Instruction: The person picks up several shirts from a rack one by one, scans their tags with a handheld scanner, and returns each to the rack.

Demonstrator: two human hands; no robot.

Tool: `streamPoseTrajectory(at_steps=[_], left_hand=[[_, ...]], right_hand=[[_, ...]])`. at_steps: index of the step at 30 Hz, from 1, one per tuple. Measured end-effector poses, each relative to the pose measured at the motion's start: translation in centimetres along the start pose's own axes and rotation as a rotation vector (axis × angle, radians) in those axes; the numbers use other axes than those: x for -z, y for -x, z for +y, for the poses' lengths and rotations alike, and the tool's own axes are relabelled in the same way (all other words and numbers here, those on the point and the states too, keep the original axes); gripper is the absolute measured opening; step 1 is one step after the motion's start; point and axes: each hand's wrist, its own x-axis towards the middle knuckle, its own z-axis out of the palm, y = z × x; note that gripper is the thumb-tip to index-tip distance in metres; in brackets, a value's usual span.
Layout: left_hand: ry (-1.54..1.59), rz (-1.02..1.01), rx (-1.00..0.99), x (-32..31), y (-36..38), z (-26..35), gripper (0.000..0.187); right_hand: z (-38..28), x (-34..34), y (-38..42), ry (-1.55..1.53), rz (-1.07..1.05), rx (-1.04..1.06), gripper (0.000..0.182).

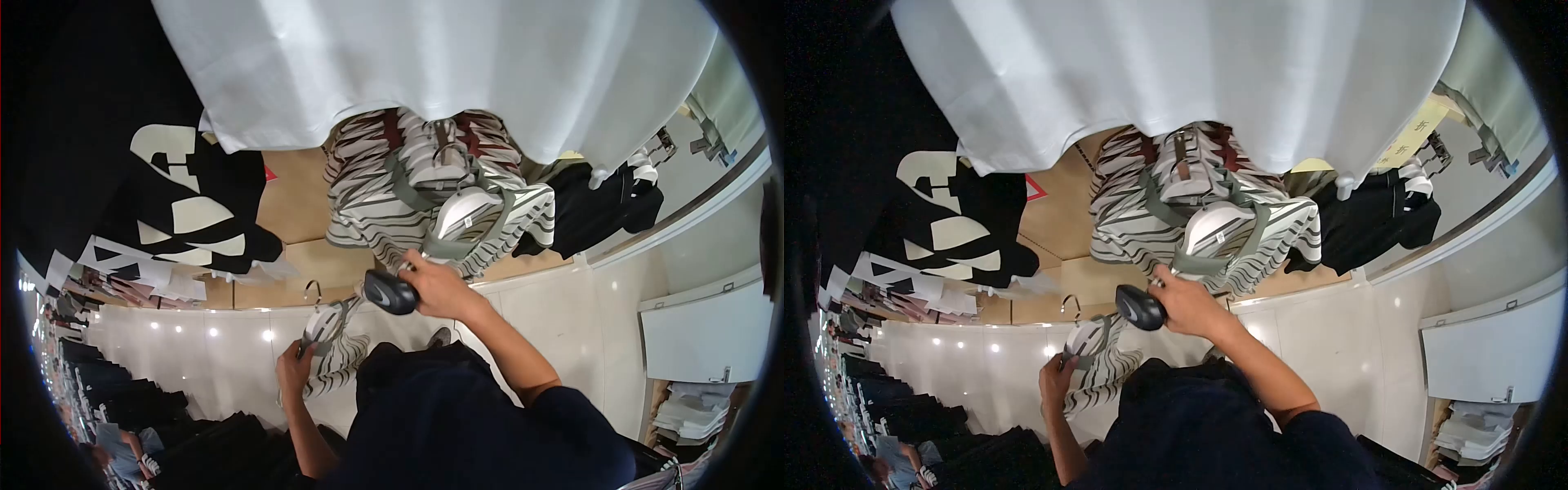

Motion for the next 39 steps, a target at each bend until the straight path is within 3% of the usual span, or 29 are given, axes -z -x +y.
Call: streamPoseTrajectory(at_steps=[2, 4, 8, 10, 13, 17, 19, 20, 27, 33, 34, 37, 38, 39], left_hand=[[0.029, -0.052, -0.09, -0.1, -2.4, 3.0, 0.04], [-0.019, -0.005, -0.338, -1.0, -5.2, 6.3, 0.042], [0.145, -0.168, -0.505, -1.2, -9.9, 16.3, 0.047], [0.091, -0.122, -0.654, -2.1, -12.4, 19.6, 0.05], [0.119, -0.284, -0.652, -1.6, -14.8, 24.7, 0.053], [0.289, -0.32, -0.815, -2.7, -16.3, 28.4, 0.049], [0.386, -0.283, -0.957, -3.4, -16.6, 29.4, 0.051], [0.256, -0.264, -0.941, -3.0, -17.0, 29.5, 0.05], [0.241, -0.31, -0.931, -1.8, -18.8, 29.8, 0.059], [0.415, -0.138, -1.079, -3.9, -21.3, 29.1, 0.058], [0.344, -0.333, -0.952, -2.7, -21.2, 29.4, 0.057], [0.414, -0.425, -0.901, -1.9, -20.8, 28.1, 0.052], [0.225, -0.35, -0.974, -2.0, -20.8, 27.2, 0.049], [0.28, -0.331, -1.042, -2.6, -20.7, 26.8, 0.047]], right_hand=[[0.2, 0.8, 0.8, -0.039, -0.037, 0.016, 0.044], [0.5, 1.5, 1.3, -0.062, -0.078, 0.024, 0.045], [-0.1, 3.0, 1.7, -0.095, -0.134, 0.004, 0.049], [-0.6, 2.9, 1.9, -0.101, -0.132, -0.017, 0.05], [-1.7, 3.0, 1.9, -0.132, -0.112, -0.052, 0.049], [-2.9, 2.6, 1.6, -0.148, -0.103, -0.134, 0.047], [-3.5, 2.5, 1.2, -0.143, -0.089, -0.174, 0.049], [-3.7, 2.3, 1.1, -0.139, -0.081, -0.189, 0.05], [-4.5, 0.8, -0.7, -0.149, 0.001, -0.275, 0.052], [-4.7, -0.2, -2.2, -0.198, 0.055, -0.329, 0.05], [-4.7, -0.4, -2.2, -0.197, 0.036, -0.351, 0.055], [-4.4, -0.6, -2.5, -0.19, 0.012, -0.391, 0.064], [-4.3, -0.5, -2.6, -0.189, 0.015, -0.396, 0.064], [-4.3, -0.5, -2.6, -0.191, 0.015, -0.403, 0.064]])
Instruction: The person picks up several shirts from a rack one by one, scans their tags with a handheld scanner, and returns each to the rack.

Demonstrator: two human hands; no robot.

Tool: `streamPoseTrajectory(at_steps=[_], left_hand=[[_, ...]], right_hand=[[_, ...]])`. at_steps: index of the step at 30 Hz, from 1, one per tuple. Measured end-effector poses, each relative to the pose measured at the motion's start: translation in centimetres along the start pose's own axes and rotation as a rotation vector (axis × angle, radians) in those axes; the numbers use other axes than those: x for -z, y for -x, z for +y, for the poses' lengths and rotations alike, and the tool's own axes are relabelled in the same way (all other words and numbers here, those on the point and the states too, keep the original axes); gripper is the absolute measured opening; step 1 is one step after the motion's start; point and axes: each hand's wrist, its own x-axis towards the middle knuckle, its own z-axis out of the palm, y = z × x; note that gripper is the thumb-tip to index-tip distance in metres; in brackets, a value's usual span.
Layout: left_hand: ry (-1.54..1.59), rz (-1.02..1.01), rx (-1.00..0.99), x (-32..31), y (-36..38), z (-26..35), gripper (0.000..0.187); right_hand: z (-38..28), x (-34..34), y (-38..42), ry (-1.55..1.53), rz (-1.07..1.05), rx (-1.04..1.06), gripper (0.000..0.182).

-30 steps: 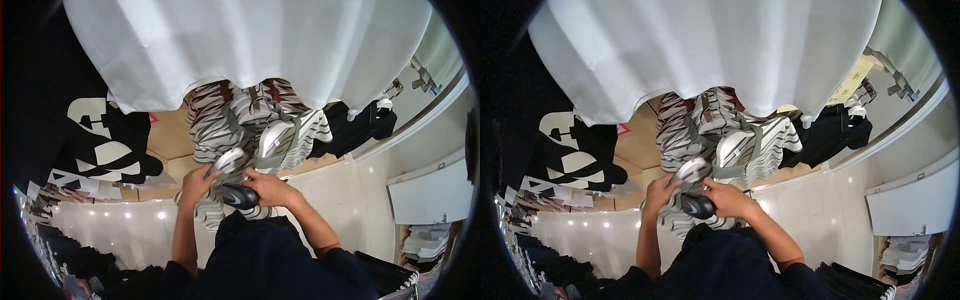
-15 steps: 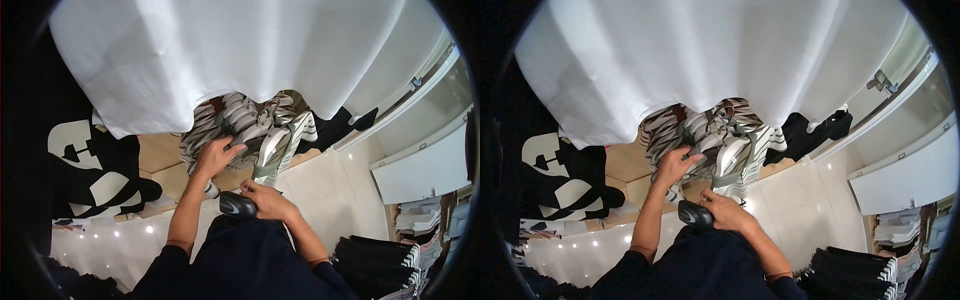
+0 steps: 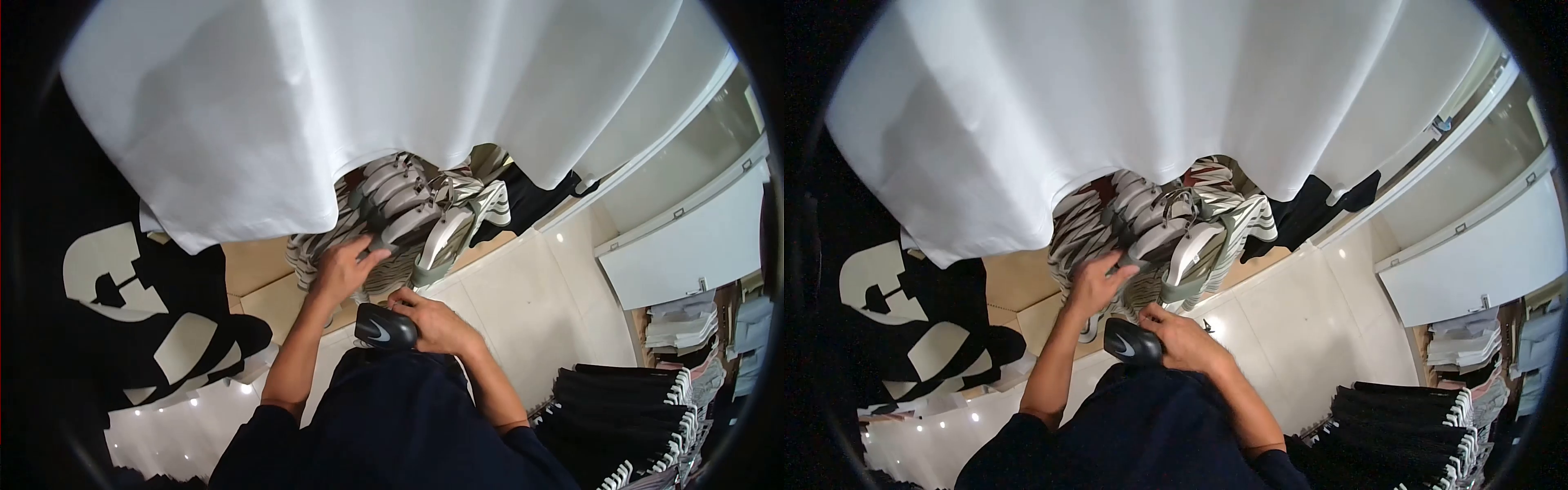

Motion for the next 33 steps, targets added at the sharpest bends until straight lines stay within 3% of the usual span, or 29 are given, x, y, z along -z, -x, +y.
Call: streamPoseTrajectory(at_steps=[2, 3, 6, 7, 14, 15, 18, 25, 31, 33], left_hand=[[0.067, 0.053, -0.132, -1.2, 1.0, -0.7, 0.042], [0.084, -0.018, -0.161, -0.7, 1.1, -0.5, 0.034], [-0.004, 0.329, -0.28, 0.3, 0.3, 0.2, 0.032], [-0.082, 0.341, -0.27, 0.8, -0.1, 0.4, 0.033], [-0.285, -0.048, -0.032, -1.3, -1.6, -1.8, 0.036], [-0.254, 0.019, -0.151, -2.1, -1.7, -3.4, 0.037], [-0.148, 0.099, -0.202, -2.2, -2.5, -2.7, 0.038], [0.002, 0.055, -0.181, -2.3, -4.3, -2.5, 0.038], [-0.105, -0.127, 0.056, -0.7, -1.0, -3.9, 0.034], [-0.084, -0.083, 0.035, -2.6, 1.8, -9.7, 0.032]], right_hand=[[0.0, -0.1, -0.2, 0.009, 0.017, -0.011, 0.061], [0.1, -0.1, -0.3, 0.016, 0.017, -0.015, 0.06], [0.1, -0.2, -0.4, -0.025, 0.08, 0.021, 0.058], [0.0, -0.2, -0.3, -0.057, 0.092, 0.013, 0.056], [-0.6, -1.7, 0.9, -0.211, 0.203, -0.026, 0.047], [-0.6, -2.1, 1.3, -0.22, 0.215, -0.044, 0.046], [0.9, -3.4, 2.4, -0.253, 0.184, -0.084, 0.044], [0.7, -3.9, 3.8, -0.295, 0.197, -0.154, 0.038], [1.9, -4.5, 4.3, -0.295, 0.136, -0.14, 0.035], [2.8, -4.9, 5.0, -0.269, 0.098, -0.137, 0.035]])
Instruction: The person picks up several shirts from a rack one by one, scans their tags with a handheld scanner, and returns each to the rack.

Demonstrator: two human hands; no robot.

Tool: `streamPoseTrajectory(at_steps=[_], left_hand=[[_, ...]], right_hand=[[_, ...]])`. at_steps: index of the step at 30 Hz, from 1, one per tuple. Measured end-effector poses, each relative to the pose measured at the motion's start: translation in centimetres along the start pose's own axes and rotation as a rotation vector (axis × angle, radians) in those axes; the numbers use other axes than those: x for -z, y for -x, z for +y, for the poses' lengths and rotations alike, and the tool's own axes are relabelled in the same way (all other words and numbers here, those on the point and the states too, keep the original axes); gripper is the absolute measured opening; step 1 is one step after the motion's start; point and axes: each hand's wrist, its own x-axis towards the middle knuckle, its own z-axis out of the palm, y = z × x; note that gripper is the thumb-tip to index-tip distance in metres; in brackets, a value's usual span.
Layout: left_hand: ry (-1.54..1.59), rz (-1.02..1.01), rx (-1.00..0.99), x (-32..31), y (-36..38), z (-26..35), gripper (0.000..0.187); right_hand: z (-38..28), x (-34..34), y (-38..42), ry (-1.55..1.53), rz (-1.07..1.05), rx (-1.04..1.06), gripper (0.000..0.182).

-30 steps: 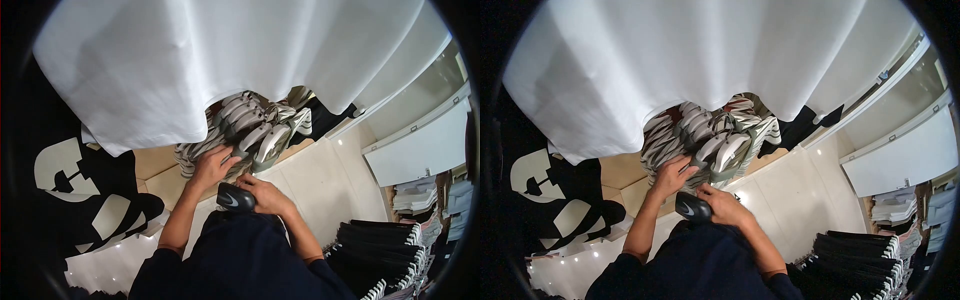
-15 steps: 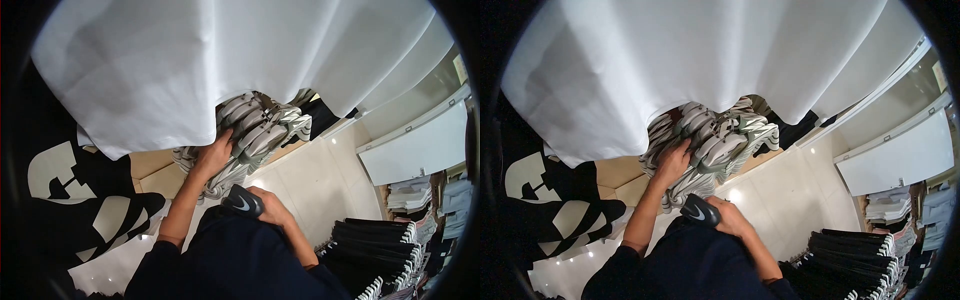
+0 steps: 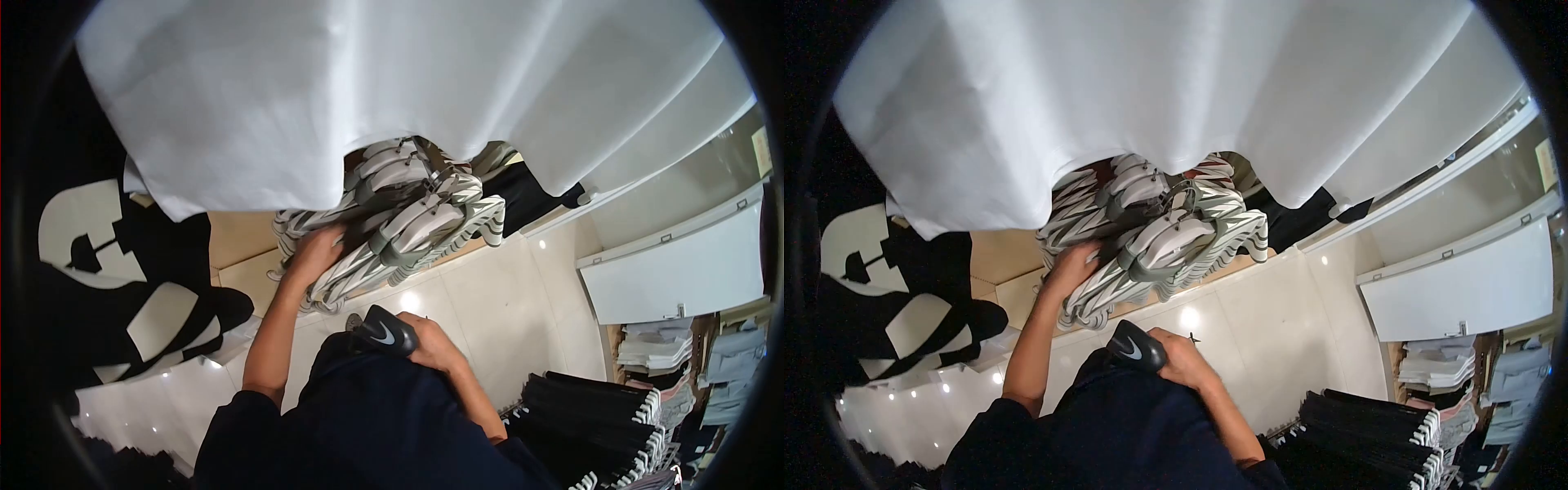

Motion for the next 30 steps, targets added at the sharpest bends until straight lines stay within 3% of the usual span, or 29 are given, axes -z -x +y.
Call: streamPoseTrajectory(at_steps=[1, 3, 5, 7, 9, 13, 17, 21, 24, 26, 30], left_hand=[[0.069, 0.072, -0.017, -2.7, 1.8, -4.0, 0.032], [1.296, -0.021, 0.918, -6.6, 5.4, -11.0, 0.04], [0.344, 0.077, 0.268, -5.4, 12.8, -6.2, 0.045], [0.154, -0.01, 0.471, -8.0, 18.2, -9.3, 0.048], [0.147, 0.079, 0.7, -11.0, 23.5, -9.2, 0.047], [-0.03, 0.178, 1.056, -12.2, 30.2, -1.3, 0.045], [-0.073, 0.425, 1.096, -13.8, 37.1, 5.1, 0.039], [-0.056, 0.541, 1.072, -13.2, 44.4, 11.2, 0.039], [0.058, 0.686, 0.996, -10.5, 44.5, 18.4, 0.033], [0.215, 0.784, 0.922, -9.0, 43.6, 22.7, 0.028], [0.315, 0.81, 0.82, -6.9, 44.3, 25.7, 0.028]], right_hand=[[0.5, 0.0, 0.4, 0.011, -0.016, -0.002, 0.034], [1.3, 0.3, 1.4, 0.033, -0.052, -0.006, 0.034], [2.3, 0.8, 2.6, 0.044, -0.096, -0.002, 0.038], [3.4, 0.8, 3.4, 0.043, -0.143, 0.011, 0.045], [3.7, 1.7, 4.6, 0.058, -0.188, 0.017, 0.044], [3.4, 3.5, 7.1, 0.039, -0.295, 0.052, 0.042], [6.2, 3.4, 10.7, -0.069, -0.336, 0.074, 0.047], [11.8, 1.9, 14.6, -0.184, -0.308, -0.054, 0.049], [12.8, 2.0, 16.9, -0.248, -0.229, -0.284, 0.037], [16.4, 1.3, 17.8, -0.326, -0.15, -0.314, 0.034], [20.4, 0.5, 18.0, -0.545, -0.013, -0.449, 0.027]])
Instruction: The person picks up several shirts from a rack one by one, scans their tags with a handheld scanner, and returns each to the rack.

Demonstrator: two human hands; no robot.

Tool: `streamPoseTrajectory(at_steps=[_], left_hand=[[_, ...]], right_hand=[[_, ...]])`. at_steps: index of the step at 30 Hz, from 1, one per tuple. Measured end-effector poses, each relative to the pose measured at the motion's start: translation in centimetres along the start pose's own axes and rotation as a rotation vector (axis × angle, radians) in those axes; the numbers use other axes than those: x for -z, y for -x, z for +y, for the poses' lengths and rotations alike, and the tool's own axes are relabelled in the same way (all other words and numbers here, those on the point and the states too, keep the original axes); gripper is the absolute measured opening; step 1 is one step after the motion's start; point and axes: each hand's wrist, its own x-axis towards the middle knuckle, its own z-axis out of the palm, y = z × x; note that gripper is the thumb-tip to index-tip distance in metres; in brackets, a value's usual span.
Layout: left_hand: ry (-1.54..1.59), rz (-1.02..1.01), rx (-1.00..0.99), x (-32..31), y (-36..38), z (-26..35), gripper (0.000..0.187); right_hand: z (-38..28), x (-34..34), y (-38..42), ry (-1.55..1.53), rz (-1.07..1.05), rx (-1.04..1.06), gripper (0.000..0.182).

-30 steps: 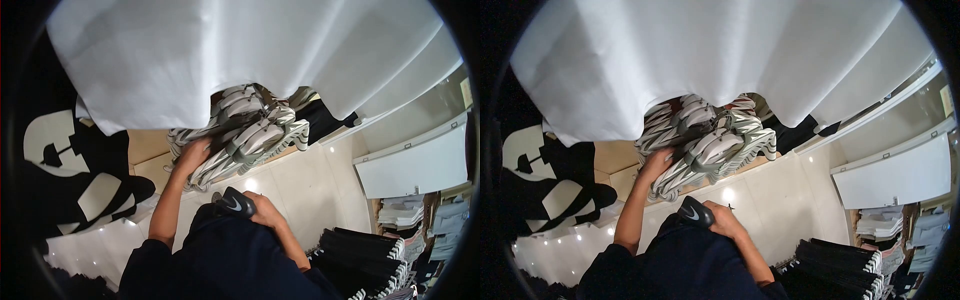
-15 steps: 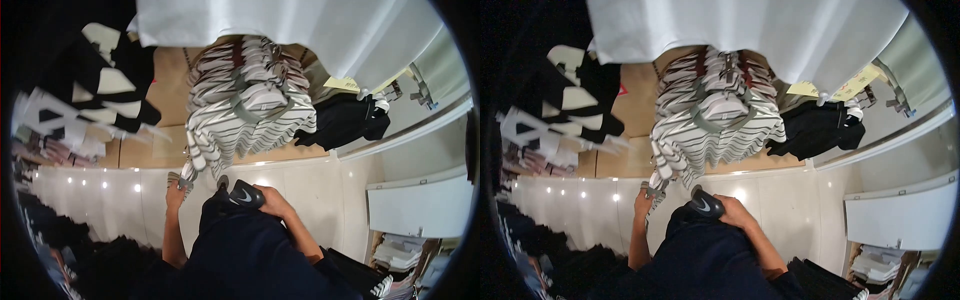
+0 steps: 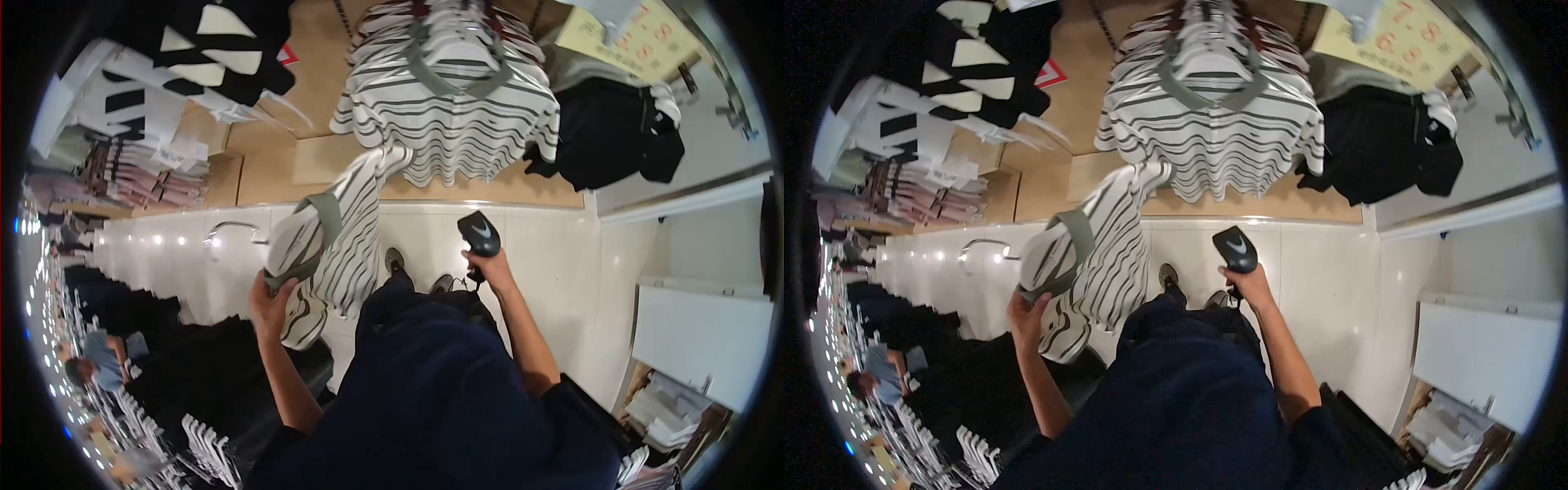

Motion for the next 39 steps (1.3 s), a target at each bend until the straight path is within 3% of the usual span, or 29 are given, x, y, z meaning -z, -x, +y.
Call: streamPoseTrajectory(at_steps=[5, 8, 12, 15, 22, 27, 28, 29, 34, 36, 37, 39], left_hand=[[0.162, -0.024, -0.17, 1.1, 0.5, 3.7, 0.033], [0.346, -0.017, -0.298, 1.4, 0.1, 5.0, 0.04], [0.354, -0.063, -0.397, 3.6, -0.8, 6.1, 0.048], [0.412, 0.011, -0.504, 3.6, -1.9, 8.2, 0.056], [0.392, -0.101, -0.656, 3.7, -4.4, 13.1, 0.049], [0.442, -0.043, -0.646, 3.0, -5.0, 15.6, 0.051], [0.458, -0.015, -0.634, 2.6, -4.7, 16.2, 0.054], [0.475, 0.016, -0.62, 2.3, -4.6, 16.4, 0.056], [0.492, 0.049, -0.599, 2.1, -4.7, 16.8, 0.046], [0.485, 0.045, -0.576, 2.6, -5.4, 16.2, 0.043], [0.465, 0.073, -0.573, 2.9, -5.5, 15.8, 0.042], [0.426, 0.126, -0.566, 3.3, -5.9, 15.1, 0.041]], right_hand=[[1.4, 1.6, -0.8, -0.46, 0.126, -0.023, 0.03], [4.1, 3.2, -0.8, -0.487, 0.212, -0.061, 0.03], [7.5, 5.1, -0.2, -0.56, 0.265, -0.096, 0.028], [9.4, 6.1, 0.0, -0.613, 0.32, -0.08, 0.027], [12.4, 6.6, -2.0, -0.753, 0.376, -0.108, 0.04], [13.3, 7.9, -3.5, -0.951, 0.368, -0.176, 0.041], [13.1, 8.4, -3.6, -0.915, 0.355, -0.168, 0.043], [13.2, 8.3, -3.4, -1.118, 0.246, -0.071, 0.05], [10.1, 8.6, -3.3, -1.316, -0.353, -0.064, 0.052], [6.9, 7.7, -1.2, -1.266, -0.445, -0.101, 0.047], [6.7, 7.3, -0.9, -1.236, -0.444, -0.252, 0.043], [10.6, 6.0, -3.3, -1.02, -0.482, -0.347, 0.039]])
